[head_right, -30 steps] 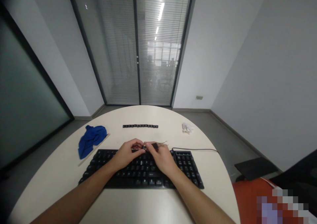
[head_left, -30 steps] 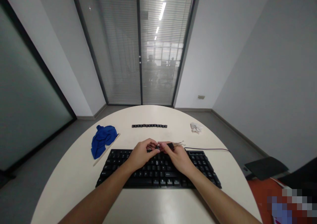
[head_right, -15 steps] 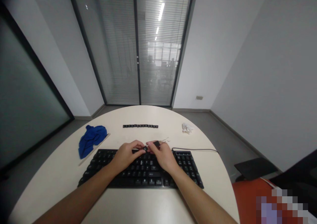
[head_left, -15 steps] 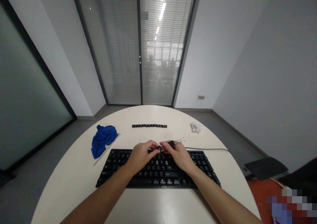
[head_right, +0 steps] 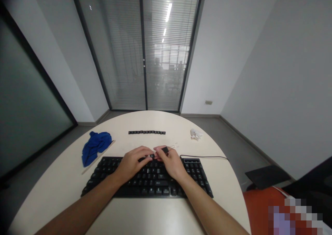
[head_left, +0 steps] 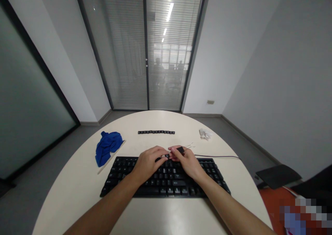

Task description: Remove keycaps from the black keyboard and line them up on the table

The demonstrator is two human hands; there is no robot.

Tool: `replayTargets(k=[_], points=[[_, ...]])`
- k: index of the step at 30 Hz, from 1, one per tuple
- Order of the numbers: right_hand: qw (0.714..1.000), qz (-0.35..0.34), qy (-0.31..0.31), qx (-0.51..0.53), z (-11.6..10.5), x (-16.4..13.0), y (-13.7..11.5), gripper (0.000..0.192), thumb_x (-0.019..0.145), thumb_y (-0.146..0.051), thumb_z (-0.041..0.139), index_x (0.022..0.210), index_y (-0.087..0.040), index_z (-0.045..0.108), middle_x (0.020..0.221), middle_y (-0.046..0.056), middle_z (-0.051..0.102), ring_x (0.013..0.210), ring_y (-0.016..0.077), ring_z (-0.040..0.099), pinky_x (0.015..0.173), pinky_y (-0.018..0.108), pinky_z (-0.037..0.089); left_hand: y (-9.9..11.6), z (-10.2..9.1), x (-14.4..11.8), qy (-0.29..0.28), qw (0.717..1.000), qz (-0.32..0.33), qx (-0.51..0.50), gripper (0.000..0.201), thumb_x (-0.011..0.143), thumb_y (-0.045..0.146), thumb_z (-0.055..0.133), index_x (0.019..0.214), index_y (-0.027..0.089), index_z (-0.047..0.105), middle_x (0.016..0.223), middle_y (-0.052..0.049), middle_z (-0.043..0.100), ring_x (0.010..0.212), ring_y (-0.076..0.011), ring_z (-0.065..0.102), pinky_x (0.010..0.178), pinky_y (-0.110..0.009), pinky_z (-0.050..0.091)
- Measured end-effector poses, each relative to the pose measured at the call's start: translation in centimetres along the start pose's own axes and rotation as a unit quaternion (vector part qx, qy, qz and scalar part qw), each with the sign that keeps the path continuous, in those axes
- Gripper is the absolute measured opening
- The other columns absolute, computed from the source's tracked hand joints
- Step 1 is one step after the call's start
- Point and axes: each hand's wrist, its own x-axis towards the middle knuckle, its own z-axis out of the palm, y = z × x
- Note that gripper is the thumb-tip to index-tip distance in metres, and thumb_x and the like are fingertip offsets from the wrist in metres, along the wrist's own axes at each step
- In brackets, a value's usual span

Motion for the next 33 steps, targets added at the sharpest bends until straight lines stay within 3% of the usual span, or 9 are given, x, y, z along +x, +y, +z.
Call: replayTargets(k=[5,13,17,21,26,33], points=[[1.000,-0.002,0.003,0.014,0.0,-0.1,0.1,0.049,0.082,-0.057,0.064,0.107,-0.016,0.068,0.083,0.005,0.070,0.083,0.0184,0.067,0.082,0.033,0.055,-0.2,0.1,-0.2,0.003,1.000,0.019,0.010,0.016,0.094,0.025,0.057,0.105,0.026,0.068,0.106,-0.001,0.069,0.098,-0.0163,0.064,0.088,-0.029,0.050],[0.999,-0.029,0.004,-0.037,0.3,-0.2,-0.2,0.040,0.087,-0.054,0.060,0.099,-0.017,0.068,0.081,0.003,0.068,0.080,0.0181,0.065,0.081,0.033,0.054,0.3,0.0,-0.1,0.004,0.999,0.033,0.019,0.018,0.092,0.017,0.054,0.105,0.024,0.064,0.108,-0.002,0.068,0.102,-0.0168,0.062,0.091,-0.030,0.049],[0.980,-0.101,0.028,-0.170,0.2,-0.4,-0.6,0.034,0.095,-0.046,0.050,0.089,-0.018,0.069,0.082,0.003,0.069,0.080,0.0183,0.064,0.083,0.033,0.049,-0.1,0.3,-0.1,0.034,0.999,-0.019,0.007,0.017,0.088,0.018,0.057,0.102,0.024,0.065,0.101,-0.002,0.068,0.093,-0.0167,0.063,0.084,-0.030,0.051],[0.952,-0.154,0.031,-0.262,0.4,-0.8,-0.9,0.026,0.096,-0.036,0.051,0.097,-0.021,0.072,0.095,0.004,0.072,0.092,0.0194,0.065,0.089,0.032,0.047,-0.8,0.6,0.1,0.054,0.993,-0.088,-0.051,0.022,0.084,0.018,0.060,0.106,0.022,0.066,0.097,-0.002,0.068,0.084,-0.0154,0.063,0.078,-0.028,0.052],[0.931,-0.201,-0.004,-0.304,0.7,-1.2,-0.9,0.025,0.096,-0.029,0.051,0.111,-0.026,0.072,0.103,0.005,0.073,0.096,0.0200,0.067,0.090,0.033,0.049,-1.3,0.6,0.5,0.036,0.982,-0.127,-0.134,0.019,0.083,0.023,0.063,0.101,0.019,0.070,0.094,-0.005,0.069,0.083,-0.0163,0.064,0.074,-0.028,0.052],[0.927,-0.194,-0.013,-0.319,0.5,-1.1,-0.8,0.025,0.092,-0.026,0.057,0.113,-0.027,0.072,0.104,0.004,0.074,0.094,0.0206,0.067,0.088,0.033,0.050,-1.3,0.5,0.5,0.017,0.962,-0.182,-0.200,0.021,0.079,0.034,0.072,0.091,0.018,0.072,0.080,-0.002,0.072,0.076,-0.0168,0.065,0.072,-0.028,0.052]])
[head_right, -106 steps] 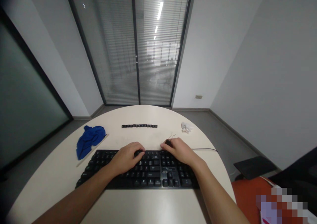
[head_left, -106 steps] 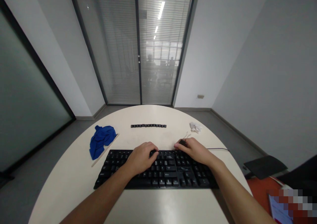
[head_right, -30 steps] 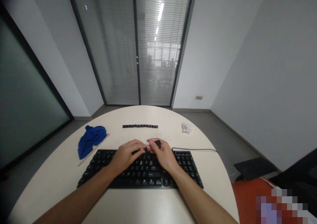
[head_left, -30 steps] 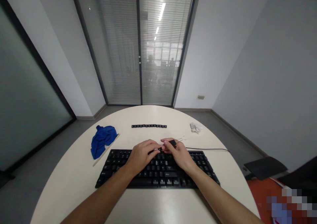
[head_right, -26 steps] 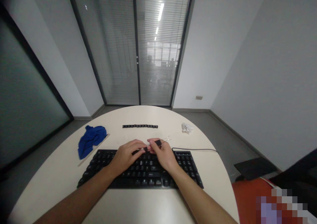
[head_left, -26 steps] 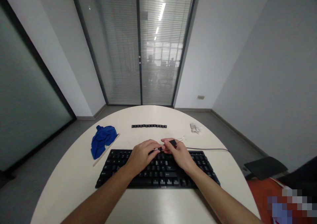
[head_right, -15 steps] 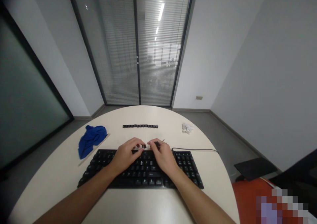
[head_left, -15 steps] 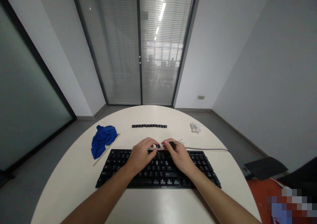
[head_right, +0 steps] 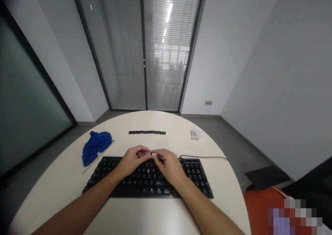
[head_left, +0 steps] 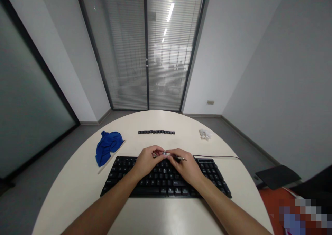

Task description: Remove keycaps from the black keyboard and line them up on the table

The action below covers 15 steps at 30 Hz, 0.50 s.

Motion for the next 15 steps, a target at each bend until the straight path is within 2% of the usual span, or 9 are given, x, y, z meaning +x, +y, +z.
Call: replayTargets(k=[4,10,15], points=[[1.000,0.004,-0.008,-0.007,-0.09,-0.01,0.38,0.024,0.090,-0.027,0.061,0.112,-0.027,0.072,0.096,0.003,0.074,0.084,0.0194,0.066,0.080,0.030,0.050,-0.41,0.15,0.08,-0.005,0.999,-0.002,-0.034,0.022,0.074,0.031,0.077,0.089,0.017,0.072,0.079,-0.002,0.072,0.076,-0.0163,0.066,0.073,-0.028,0.052],[0.997,0.002,-0.030,-0.068,-0.43,0.03,0.39,0.027,0.091,-0.027,0.060,0.116,-0.027,0.070,0.089,0.003,0.072,0.079,0.0187,0.064,0.075,0.029,0.048,-0.68,0.17,0.11,-0.021,0.999,-0.003,-0.036,0.020,0.075,0.028,0.075,0.091,0.016,0.072,0.081,-0.003,0.072,0.077,-0.0167,0.066,0.076,-0.029,0.053],[0.992,-0.012,-0.054,-0.113,-0.70,-0.01,0.20,0.027,0.091,-0.028,0.059,0.116,-0.027,0.070,0.091,0.005,0.072,0.082,0.0203,0.064,0.077,0.031,0.048,-0.74,0.17,0.03,-0.025,0.999,-0.007,-0.033,0.023,0.074,0.033,0.077,0.089,0.017,0.071,0.080,-0.002,0.072,0.078,-0.0172,0.066,0.075,-0.029,0.053]])
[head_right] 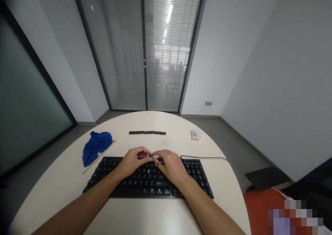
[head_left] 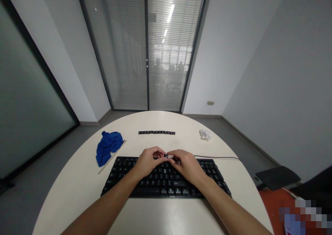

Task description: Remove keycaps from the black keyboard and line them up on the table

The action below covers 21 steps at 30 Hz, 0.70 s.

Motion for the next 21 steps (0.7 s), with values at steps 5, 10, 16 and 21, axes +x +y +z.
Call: replayTargets(k=[5,10,16,21], points=[[1.000,-0.013,-0.014,-0.009,-0.5,-0.1,0.0,0.025,0.092,-0.027,0.058,0.114,-0.025,0.069,0.097,0.007,0.070,0.089,0.0214,0.063,0.080,0.032,0.049,0.0,0.1,0.0,-0.003,1.000,0.008,0.006,0.026,0.073,0.038,0.077,0.087,0.017,0.071,0.081,-0.003,0.072,0.078,-0.0179,0.066,0.076,-0.030,0.053],[1.000,-0.010,-0.021,-0.016,-1.1,0.0,0.1,0.025,0.090,-0.026,0.060,0.113,-0.026,0.069,0.093,0.006,0.067,0.088,0.0212,0.063,0.078,0.030,0.049,0.3,0.1,0.0,-0.009,1.000,0.001,0.003,0.020,0.076,0.030,0.074,0.092,0.018,0.072,0.085,-0.003,0.074,0.082,-0.0181,0.068,0.079,-0.030,0.053],[0.998,0.013,-0.028,-0.063,-1.7,0.3,1.4,0.030,0.083,-0.016,0.066,0.112,-0.024,0.068,0.092,0.006,0.066,0.089,0.0210,0.063,0.081,0.029,0.047,0.6,0.1,0.0,0.005,0.999,-0.006,0.037,0.017,0.080,0.031,0.070,0.092,0.018,0.072,0.085,-0.003,0.074,0.082,-0.0185,0.068,0.077,-0.030,0.052],[0.989,0.077,-0.024,-0.121,-2.9,0.9,4.5,0.023,0.085,-0.024,0.064,0.107,-0.022,0.071,0.089,0.007,0.070,0.085,0.0222,0.065,0.078,0.028,0.045,0.5,0.0,-0.1,0.002,0.998,-0.001,0.059,0.015,0.081,0.032,0.067,0.088,0.019,0.071,0.085,-0.003,0.074,0.081,-0.0186,0.068,0.077,-0.030,0.052]])
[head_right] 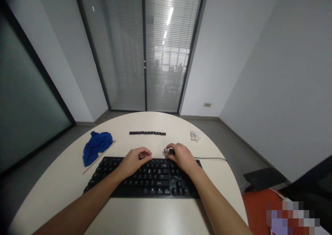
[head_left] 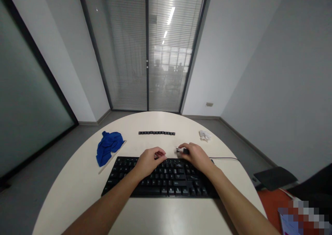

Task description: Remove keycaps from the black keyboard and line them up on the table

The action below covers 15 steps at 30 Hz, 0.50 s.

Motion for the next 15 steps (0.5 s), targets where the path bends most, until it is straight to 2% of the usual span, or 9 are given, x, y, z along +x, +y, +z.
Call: replayTargets(k=[6,15], points=[[0.996,0.069,-0.018,-0.045,-0.2,2.8,3.5,0.021,0.082,-0.026,0.065,0.099,-0.021,0.076,0.088,0.009,0.076,0.083,0.0232,0.068,0.073,0.026,0.044,-0.1,-0.1,-0.1,-0.007,1.000,0.004,0.005,0.014,0.081,0.031,0.067,0.088,0.020,0.071,0.085,-0.003,0.074,0.081,-0.0185,0.068,0.077,-0.030,0.052],[0.991,0.108,-0.014,-0.073,1.1,6.9,5.7,0.023,0.083,-0.027,0.064,0.102,-0.020,0.074,0.095,0.010,0.075,0.091,0.0237,0.068,0.075,0.026,0.043,0.0,0.0,-0.1,-0.002,1.000,0.000,0.010,0.014,0.081,0.033,0.067,0.087,0.020,0.071,0.083,-0.002,0.074,0.080,-0.0182,0.068,0.076,-0.029,0.052]])
